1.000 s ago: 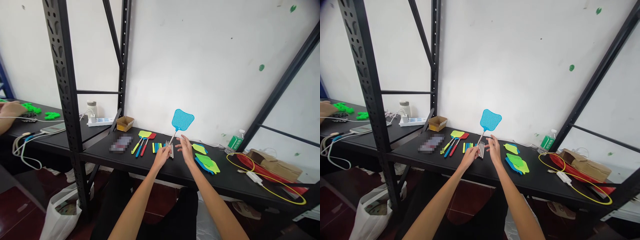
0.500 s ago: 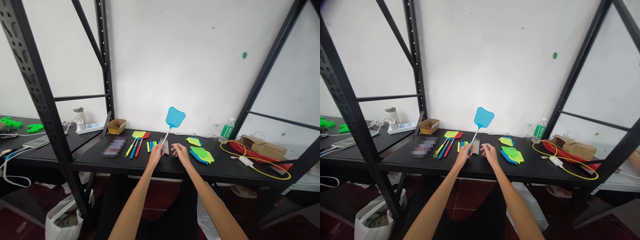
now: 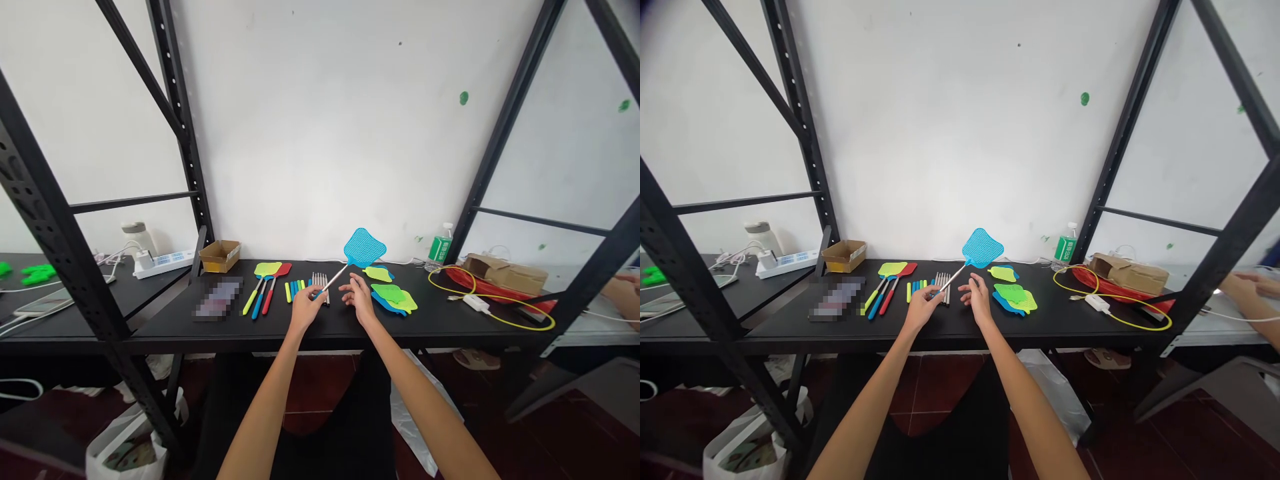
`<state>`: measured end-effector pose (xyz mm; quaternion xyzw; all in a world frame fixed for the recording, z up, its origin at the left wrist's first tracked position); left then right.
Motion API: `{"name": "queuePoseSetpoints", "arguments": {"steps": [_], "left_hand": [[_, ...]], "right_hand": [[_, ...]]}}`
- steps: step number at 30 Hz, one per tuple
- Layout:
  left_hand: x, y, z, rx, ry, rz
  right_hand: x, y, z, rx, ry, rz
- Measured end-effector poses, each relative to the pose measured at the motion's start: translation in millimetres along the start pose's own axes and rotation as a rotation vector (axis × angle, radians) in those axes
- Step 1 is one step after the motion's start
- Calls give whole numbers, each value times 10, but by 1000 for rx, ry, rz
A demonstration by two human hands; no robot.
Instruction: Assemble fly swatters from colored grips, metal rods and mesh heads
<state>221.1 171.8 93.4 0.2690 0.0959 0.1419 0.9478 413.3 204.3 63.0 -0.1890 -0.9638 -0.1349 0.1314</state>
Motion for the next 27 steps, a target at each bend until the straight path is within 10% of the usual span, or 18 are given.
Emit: {"name": "queuePoseSetpoints", "arguments": {"steps": [27], "left_hand": [[139, -83, -64, 61, 286, -116]], "right_hand": [[-85, 38, 30, 40, 101, 85]]}}
Point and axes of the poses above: each hand's wrist, its own y-axis towards the middle knuckle, its own x-axis out of the palm, z = x × y, the point moved 10 cm from there along y, towards the middle knuckle, and after that the axes turned 14 degrees about z, right-handed, at the moved point
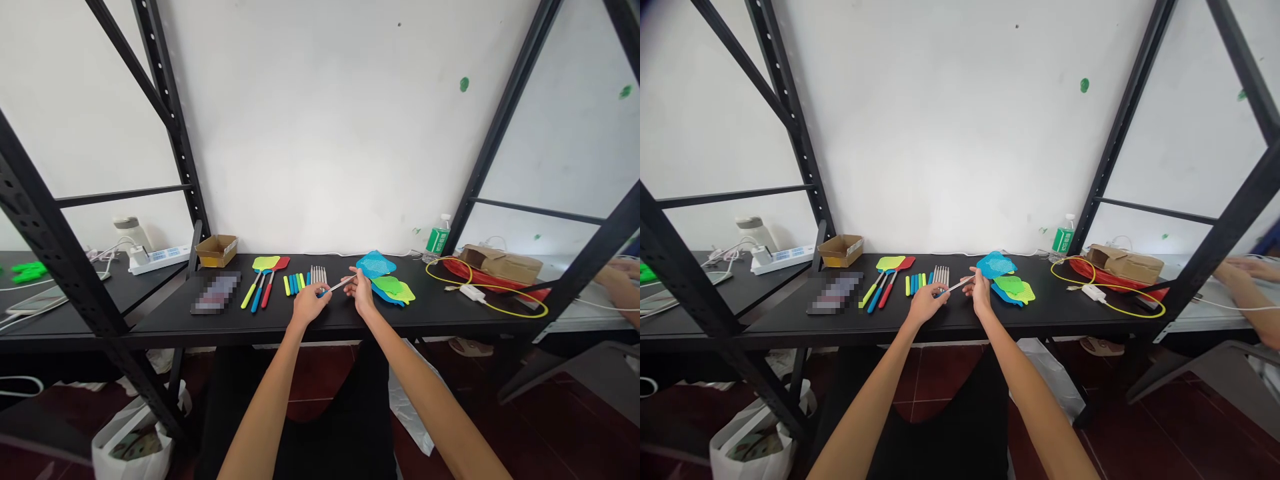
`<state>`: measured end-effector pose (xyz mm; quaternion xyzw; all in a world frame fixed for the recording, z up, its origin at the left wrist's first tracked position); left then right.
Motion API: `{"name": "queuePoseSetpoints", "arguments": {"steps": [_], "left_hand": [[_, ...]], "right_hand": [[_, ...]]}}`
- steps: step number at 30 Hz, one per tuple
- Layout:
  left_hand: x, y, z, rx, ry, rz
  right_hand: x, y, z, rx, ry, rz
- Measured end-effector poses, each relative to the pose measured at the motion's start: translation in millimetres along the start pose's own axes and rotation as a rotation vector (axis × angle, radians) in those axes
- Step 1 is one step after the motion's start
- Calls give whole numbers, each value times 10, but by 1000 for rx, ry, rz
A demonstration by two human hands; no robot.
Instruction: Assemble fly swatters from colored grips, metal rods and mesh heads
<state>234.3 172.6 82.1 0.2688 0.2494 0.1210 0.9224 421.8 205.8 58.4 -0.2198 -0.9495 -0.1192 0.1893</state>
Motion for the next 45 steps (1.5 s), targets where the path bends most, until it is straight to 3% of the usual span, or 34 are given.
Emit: {"name": "queuePoseSetpoints", "arguments": {"steps": [5, 14, 34, 45], "left_hand": [[0, -2, 31, 0, -4, -6], [71, -64, 85, -42, 97, -143], [47, -71, 94, -4, 258, -102], [-76, -54, 89, -10, 288, 34]], "right_hand": [[-41, 34, -4, -23, 9, 33], [-49, 49, 6, -37, 3, 28], [-55, 95, 56, 21, 79, 40], [-84, 106, 61, 6, 27, 76]]}}
Point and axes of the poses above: each hand's wrist, its own y-axis towards the middle knuckle, its own x-axis out of the palm, z = x × y, the point moved 10 cm from there along y, towards the middle knuckle, and after that the axes turned 14 degrees about z, right-handed, at the moved point
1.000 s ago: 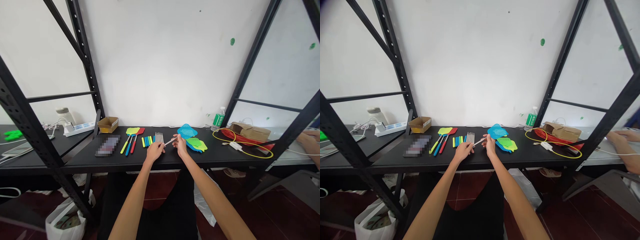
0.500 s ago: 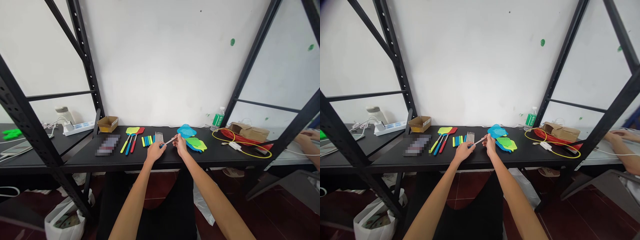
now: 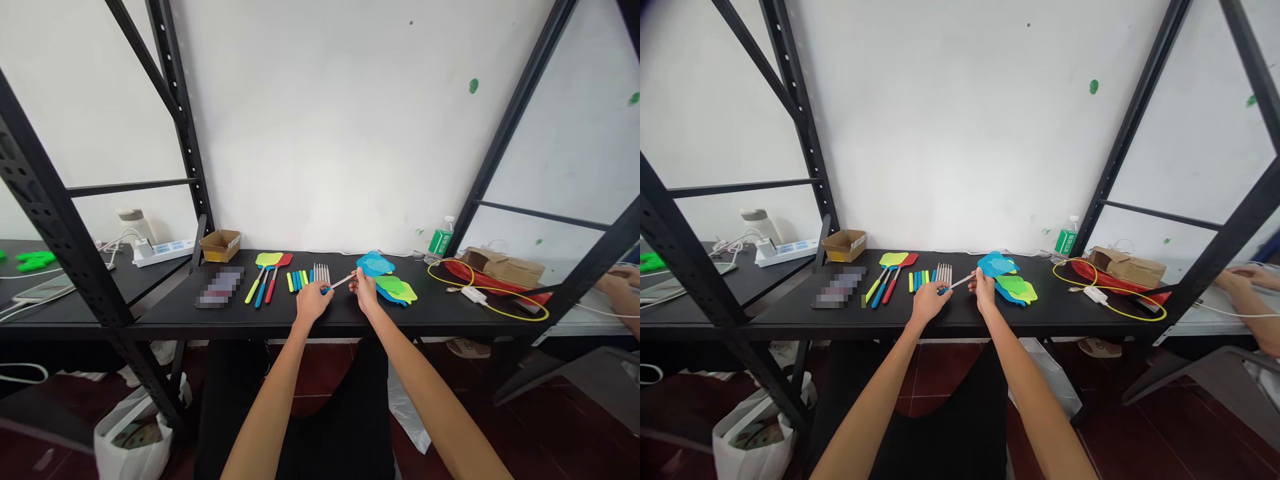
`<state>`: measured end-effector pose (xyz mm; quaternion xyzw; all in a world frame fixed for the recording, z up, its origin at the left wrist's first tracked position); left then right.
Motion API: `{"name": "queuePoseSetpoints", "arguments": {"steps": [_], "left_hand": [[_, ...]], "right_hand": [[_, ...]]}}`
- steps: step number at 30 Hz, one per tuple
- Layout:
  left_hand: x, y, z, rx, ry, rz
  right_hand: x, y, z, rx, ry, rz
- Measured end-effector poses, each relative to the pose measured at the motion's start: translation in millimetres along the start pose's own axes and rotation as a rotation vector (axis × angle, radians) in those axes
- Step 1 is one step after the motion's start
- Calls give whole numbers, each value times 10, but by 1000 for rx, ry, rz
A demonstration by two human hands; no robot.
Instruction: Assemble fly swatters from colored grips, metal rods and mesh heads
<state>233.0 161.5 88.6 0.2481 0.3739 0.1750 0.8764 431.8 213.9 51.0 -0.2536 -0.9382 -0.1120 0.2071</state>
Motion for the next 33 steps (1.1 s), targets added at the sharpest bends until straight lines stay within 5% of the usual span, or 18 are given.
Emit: {"name": "queuePoseSetpoints", "arguments": {"steps": [16, 33], "left_hand": [[-44, -10, -16, -80, 16, -26], [127, -69, 106, 119, 172, -156]], "right_hand": [[-4, -35, -45, 3, -6, 21], [0, -12, -29, 4, 12, 13]]}}
Point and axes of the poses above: each hand's wrist, its own y-axis towards the middle knuckle, its own x-axis out of the palm, z = x × y, the point moved 10 cm from there along y, towards the middle knuckle, and after that the axes turned 14 degrees about z, right-handed, at the moved point
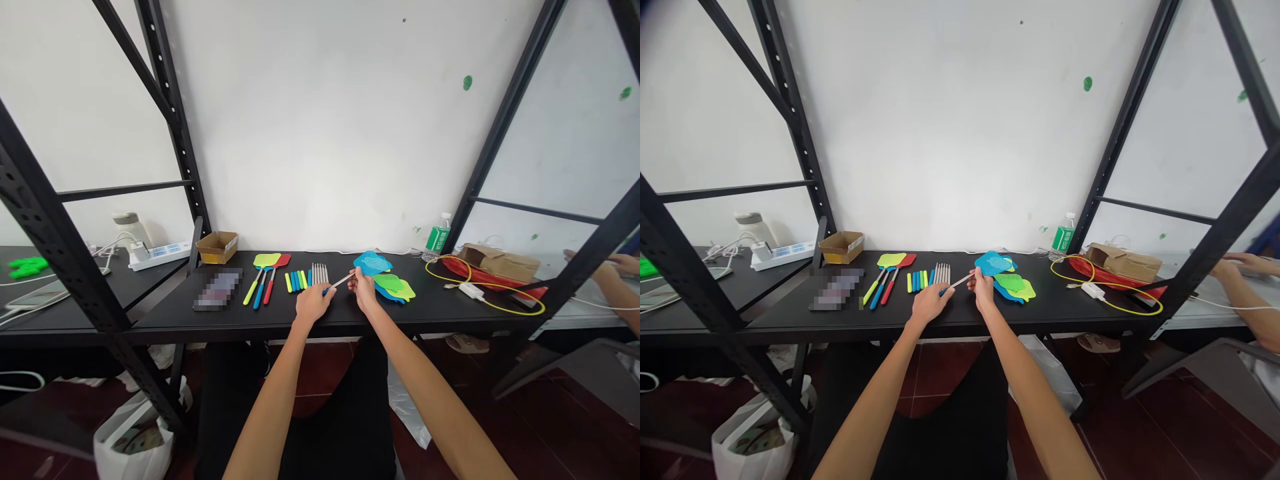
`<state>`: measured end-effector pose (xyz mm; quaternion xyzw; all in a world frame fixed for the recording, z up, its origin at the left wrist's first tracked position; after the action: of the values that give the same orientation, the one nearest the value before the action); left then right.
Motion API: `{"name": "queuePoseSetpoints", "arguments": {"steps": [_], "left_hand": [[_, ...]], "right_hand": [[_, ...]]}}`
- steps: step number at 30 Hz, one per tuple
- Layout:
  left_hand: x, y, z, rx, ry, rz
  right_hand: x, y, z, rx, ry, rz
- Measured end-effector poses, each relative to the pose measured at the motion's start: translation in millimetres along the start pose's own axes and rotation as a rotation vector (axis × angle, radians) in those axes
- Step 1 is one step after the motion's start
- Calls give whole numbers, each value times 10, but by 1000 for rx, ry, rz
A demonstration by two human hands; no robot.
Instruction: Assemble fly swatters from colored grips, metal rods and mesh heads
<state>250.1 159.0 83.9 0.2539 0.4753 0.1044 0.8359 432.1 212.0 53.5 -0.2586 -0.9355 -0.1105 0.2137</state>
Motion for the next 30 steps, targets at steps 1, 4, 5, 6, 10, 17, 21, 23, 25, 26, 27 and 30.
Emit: {"name": "queuePoseSetpoints", "arguments": {"steps": [1, 4, 5, 6, 10, 17, 21, 23, 25, 26, 27, 30], "left_hand": [[-1, -3, 0, -4, 8, -1], [-2, -16, 35, 7, 53, 3], [-4, -20, 64, 25, 73, 10], [-6, -24, 100, 49, 96, 22], [-4, -37, 204, 113, 155, 59], [-4, -61, 191, 96, 159, 21], [-52, -71, 167, 61, 165, 47], [-79, -71, 139, 27, 170, 74], [-98, -68, 103, -10, 173, 100], [-102, -65, 85, -25, 174, 109], [-101, -63, 68, -38, 175, 115], [-82, -55, 26, -60, 185, 121]], "right_hand": [[1, -1, -4, -5, -1, 0], [1, -6, -18, -19, -5, -1], [2, -9, -21, -22, -7, -2], [4, -13, -23, -25, -9, -4], [12, -25, -21, -25, -26, -10], [-4, -19, 0, 2, 0, 1], [-19, -12, 3, 14, 20, 11], [-31, -5, 5, 18, 33, 23], [-48, 7, 7, 17, 43, 39], [-58, 15, 7, 16, 47, 47], [-68, 23, 7, 13, 50, 55], [-104, 43, 2, 7, 61, 84]]}}
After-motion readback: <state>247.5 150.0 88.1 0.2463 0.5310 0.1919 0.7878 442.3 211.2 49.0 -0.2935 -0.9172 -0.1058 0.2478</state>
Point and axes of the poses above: each hand's wrist, its own y-axis towards the middle knuckle, its own x-axis out of the palm, z = x × y, the point moved 10 cm from there along y, towards the middle knuckle, and after that the axes turned 14 degrees about z, right-handed, at the moved point
